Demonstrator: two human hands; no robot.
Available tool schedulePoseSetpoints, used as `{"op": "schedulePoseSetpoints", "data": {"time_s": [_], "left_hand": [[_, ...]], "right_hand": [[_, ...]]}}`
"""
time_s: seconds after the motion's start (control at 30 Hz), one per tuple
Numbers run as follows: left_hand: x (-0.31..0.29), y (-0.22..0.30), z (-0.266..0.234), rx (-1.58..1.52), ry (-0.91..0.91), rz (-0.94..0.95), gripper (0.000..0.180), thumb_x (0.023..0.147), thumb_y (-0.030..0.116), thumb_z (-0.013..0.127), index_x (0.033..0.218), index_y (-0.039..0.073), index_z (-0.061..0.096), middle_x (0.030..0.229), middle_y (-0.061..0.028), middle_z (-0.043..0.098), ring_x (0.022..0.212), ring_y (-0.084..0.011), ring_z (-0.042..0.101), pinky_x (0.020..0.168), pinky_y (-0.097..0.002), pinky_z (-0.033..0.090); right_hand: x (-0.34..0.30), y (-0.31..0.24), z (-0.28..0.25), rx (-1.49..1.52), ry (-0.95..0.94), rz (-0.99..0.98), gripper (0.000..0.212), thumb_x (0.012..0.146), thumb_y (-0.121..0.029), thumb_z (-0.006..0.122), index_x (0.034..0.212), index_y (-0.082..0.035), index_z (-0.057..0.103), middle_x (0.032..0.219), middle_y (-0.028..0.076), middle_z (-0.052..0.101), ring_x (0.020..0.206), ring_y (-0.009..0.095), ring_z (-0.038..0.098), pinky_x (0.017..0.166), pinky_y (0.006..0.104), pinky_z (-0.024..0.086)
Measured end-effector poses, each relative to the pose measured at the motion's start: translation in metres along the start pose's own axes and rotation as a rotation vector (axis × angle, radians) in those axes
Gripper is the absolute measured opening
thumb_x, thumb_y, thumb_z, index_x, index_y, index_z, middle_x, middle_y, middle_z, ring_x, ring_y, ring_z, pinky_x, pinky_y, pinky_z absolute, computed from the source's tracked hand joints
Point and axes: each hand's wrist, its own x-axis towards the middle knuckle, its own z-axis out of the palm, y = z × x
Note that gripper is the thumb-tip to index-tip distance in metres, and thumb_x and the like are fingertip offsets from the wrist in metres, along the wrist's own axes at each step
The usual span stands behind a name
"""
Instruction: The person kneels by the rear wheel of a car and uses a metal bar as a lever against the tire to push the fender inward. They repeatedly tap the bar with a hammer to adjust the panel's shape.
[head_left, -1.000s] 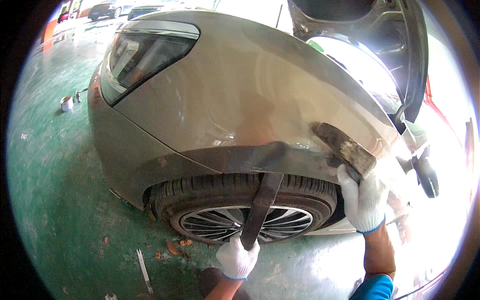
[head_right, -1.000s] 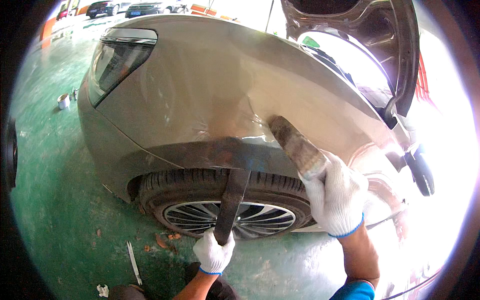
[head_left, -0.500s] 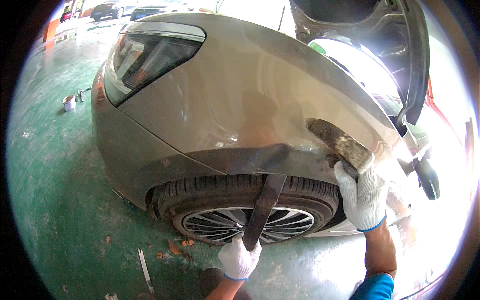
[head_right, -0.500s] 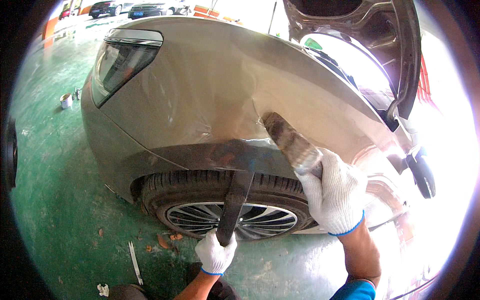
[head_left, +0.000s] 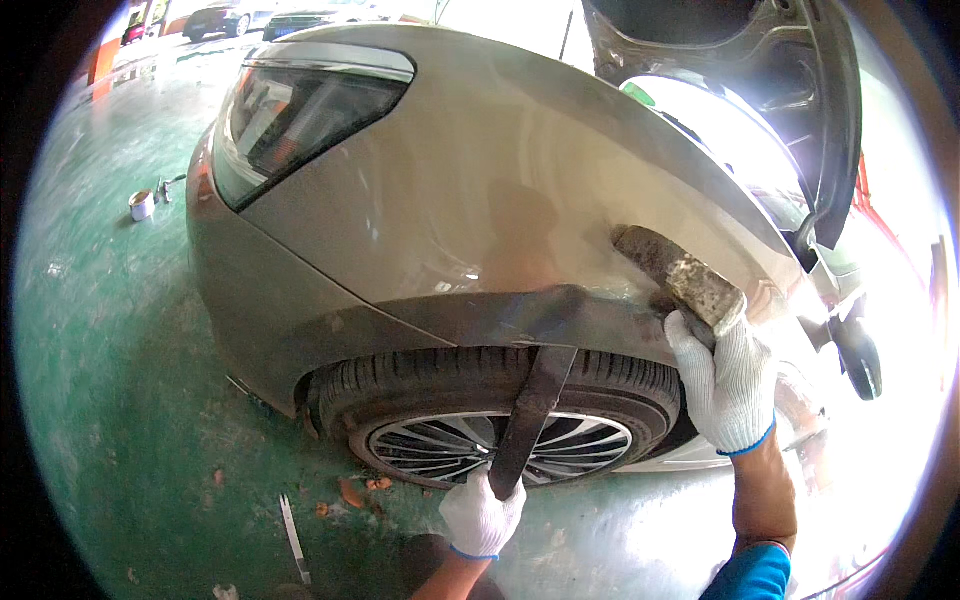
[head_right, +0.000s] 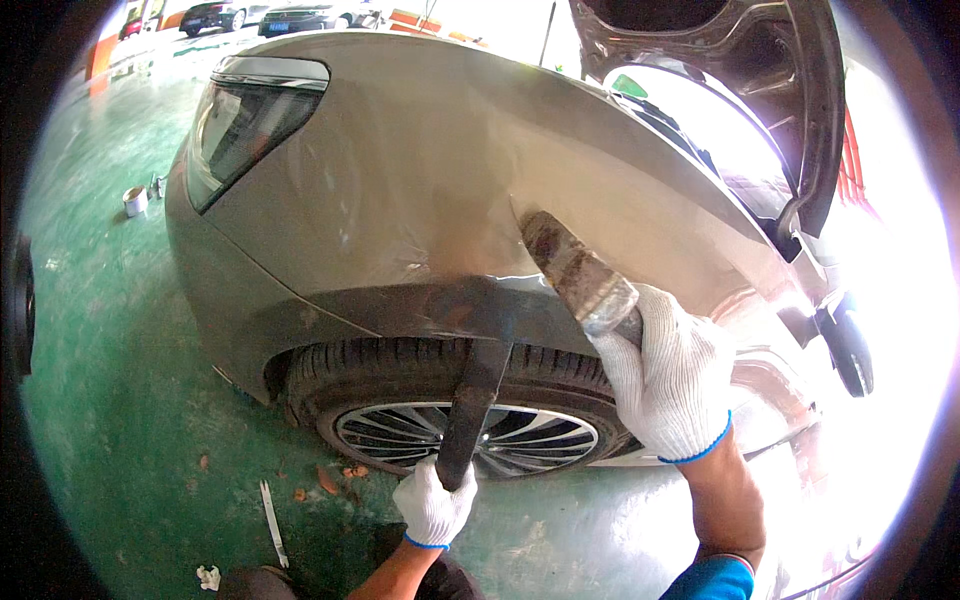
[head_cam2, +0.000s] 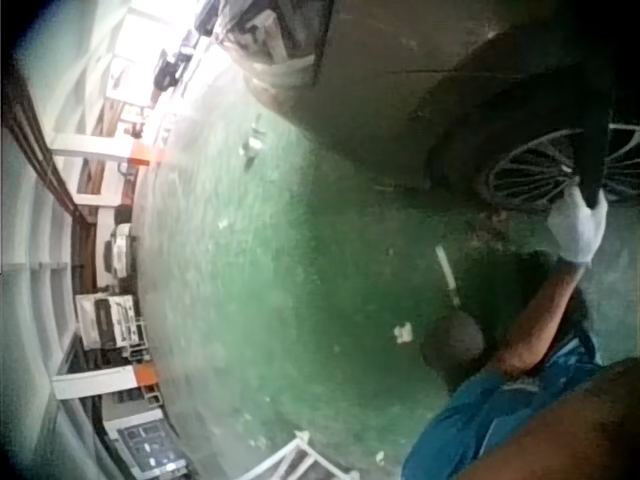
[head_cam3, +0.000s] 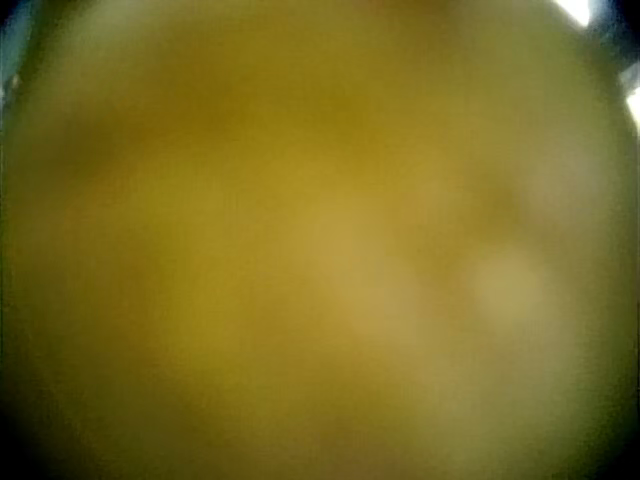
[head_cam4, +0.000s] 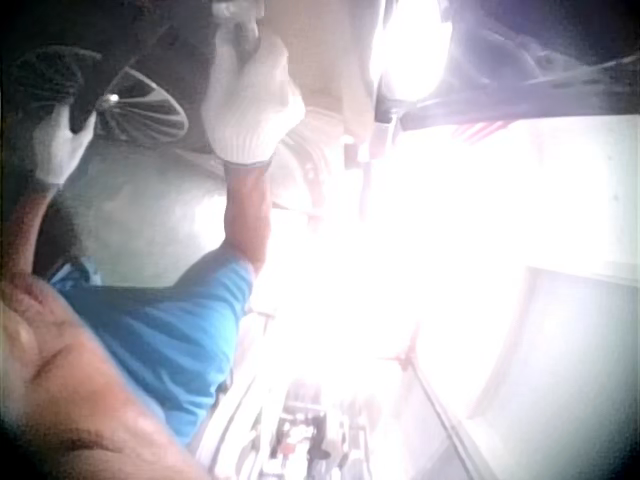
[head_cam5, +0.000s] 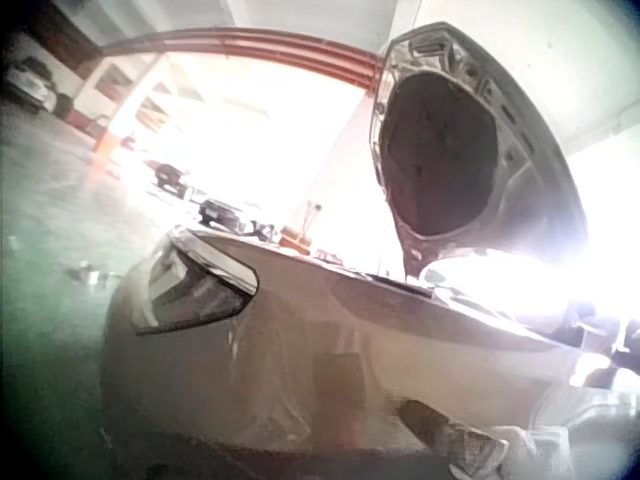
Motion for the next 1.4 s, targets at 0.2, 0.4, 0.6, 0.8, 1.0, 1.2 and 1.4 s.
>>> {"op": "schedulePoseSetpoints", "data": {"time_s": [0.2, 0.4, 0.6, 0.8, 1.0, 1.2, 1.4], "left_hand": [[0.003, 0.003, -0.004, 0.051, -0.007, 0.033, 0.034, 0.074, 0.023, 0.086, 0.089, 0.008, 0.060, 0.064, -0.0095, 0.065, 0.053, -0.0330, 0.065, 0.052, -0.0419, 0.053], [0.004, 0.005, -0.007, 0.040, -0.026, 0.031, 0.034, 0.073, 0.022, 0.086, 0.091, 0.008, 0.061, 0.064, -0.0093, 0.065, 0.054, -0.0328, 0.066, 0.053, -0.0414, 0.053], [0.004, 0.003, -0.005, 0.011, -0.006, 0.016, 0.032, 0.074, 0.022, 0.086, 0.089, 0.008, 0.062, 0.066, -0.0096, 0.067, 0.055, -0.0319, 0.067, 0.053, -0.0408, 0.053], [0.001, 0.003, -0.004, -0.008, 0.024, -0.016, 0.030, 0.074, 0.025, 0.087, 0.086, 0.008, 0.064, 0.064, -0.0105, 0.066, 0.055, -0.0315, 0.067, 0.054, -0.0405, 0.053], [0.000, 0.001, -0.003, 0.000, -0.004, -0.052, 0.030, 0.075, 0.028, 0.086, 0.086, 0.009, 0.066, 0.065, -0.0116, 0.068, 0.057, -0.0334, 0.068, 0.054, -0.0424, 0.054], [0.001, 0.019, -0.004, 0.060, -0.125, -0.200, 0.033, 0.079, 0.029, 0.085, 0.092, 0.006, 0.065, 0.075, -0.0129, 0.073, 0.068, -0.0310, 0.073, 0.063, -0.0392, 0.057], [-0.001, 0.007, 0.004, 0.082, -0.066, -0.079, 0.040, 0.080, 0.034, 0.084, 0.097, 0.005, 0.063, 0.070, -0.0113, 0.071, 0.060, -0.0318, 0.070, 0.056, -0.0414, 0.055]], "right_hand": [[-0.006, 0.002, -0.001, 0.108, 0.075, -0.069, 0.027, 0.085, -0.010, 0.071, 0.112, -0.004, 0.071, 0.097, 0.017, 0.073, 0.092, 0.036, 0.072, 0.082, 0.0403, 0.057], [-0.010, 0.007, 0.004, 0.047, 0.167, -0.166, 0.028, 0.085, -0.013, 0.073, 0.111, -0.003, 0.068, 0.090, 0.018, 0.071, 0.080, 0.036, 0.071, 0.073, 0.0410, 0.056], [-0.016, 0.009, 0.003, 0.116, 0.136, -0.086, 0.028, 0.087, -0.011, 0.074, 0.110, 0.001, 0.066, 0.085, 0.019, 0.070, 0.075, 0.034, 0.072, 0.069, 0.0385, 0.056], [-0.022, 0.010, 0.003, 0.105, 0.172, -0.120, 0.025, 0.087, -0.009, 0.075, 0.106, 0.001, 0.065, 0.094, 0.020, 0.071, 0.077, 0.035, 0.072, 0.068, 0.0388, 0.057], [-0.041, 0.015, 0.016, 0.312, 0.166, -0.042, 0.014, 0.084, -0.009, 0.071, 0.095, -0.001, 0.065, 0.071, 0.015, 0.066, 0.063, 0.037, 0.068, 0.058, 0.0404, 0.053], [-0.249, 0.030, 0.145, 0.435, -0.328, 0.412, 0.027, 0.084, -0.020, 0.076, 0.101, -0.002, 0.066, 0.073, 0.020, 0.066, 0.069, 0.035, 0.069, 0.063, 0.0458, 0.052], [-0.532, -0.002, 0.342, 0.148, -0.953, 0.938, 0.040, 0.085, -0.042, 0.069, 0.107, -0.008, 0.066, 0.083, 0.019, 0.072, 0.081, 0.040, 0.071, 0.072, 0.0530, 0.056]]}}
